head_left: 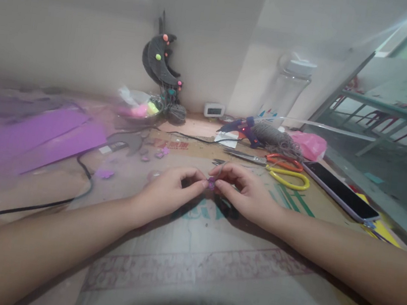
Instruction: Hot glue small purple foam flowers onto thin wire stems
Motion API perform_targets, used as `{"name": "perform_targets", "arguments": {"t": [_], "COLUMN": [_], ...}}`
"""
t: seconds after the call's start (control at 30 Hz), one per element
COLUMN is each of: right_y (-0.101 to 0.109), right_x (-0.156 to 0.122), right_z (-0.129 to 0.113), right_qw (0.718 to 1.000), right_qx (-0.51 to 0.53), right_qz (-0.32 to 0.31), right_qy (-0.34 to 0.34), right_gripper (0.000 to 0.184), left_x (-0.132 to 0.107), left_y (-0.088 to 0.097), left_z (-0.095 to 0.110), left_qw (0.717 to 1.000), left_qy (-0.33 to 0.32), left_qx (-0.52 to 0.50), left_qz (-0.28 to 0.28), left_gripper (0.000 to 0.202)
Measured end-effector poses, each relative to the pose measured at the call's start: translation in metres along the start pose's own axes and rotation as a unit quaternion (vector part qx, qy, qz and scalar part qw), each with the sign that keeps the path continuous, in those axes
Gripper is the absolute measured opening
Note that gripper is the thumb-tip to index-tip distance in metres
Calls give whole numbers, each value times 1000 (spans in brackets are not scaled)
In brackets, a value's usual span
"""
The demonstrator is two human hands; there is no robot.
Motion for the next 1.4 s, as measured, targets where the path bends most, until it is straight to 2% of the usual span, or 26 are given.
{"name": "perform_targets", "arguments": {"t": [0.5,0.77,0.9,1.1,1.4], "right_y": [1,-1,-2,-2,-1], "right_x": [1,0,0,-1,0], "right_z": [0,2,1,-3,-1], "right_qw": [1000,1000,1000,999,999], "right_qx": [-28,7,-15,-32,-35], "right_qz": [12,1,14,10,8], "right_qy": [-2,-9,5,10,-10], "right_gripper": [9,9,7,12,13], "left_x": [-1,0,0,-1,-1], "left_y": [0,-1,-1,0,0], "left_z": [1,-1,0,2,2], "left_qw": [1000,1000,1000,1000,1000], "left_qy": [-3,2,-9,-10,2], "left_qx": [17,6,15,23,17], "left_qz": [4,7,3,0,2], "left_gripper": [30,30,28,26,21]}}
Point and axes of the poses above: each hand's wrist, its own x-axis towards the middle knuckle, its own y-axis out of the back of the hand, z = x × y, the point moved 4 cm from there along x, towards the middle knuckle, and after that the axes turned 2 degrees about y, right-handed, at the moved point
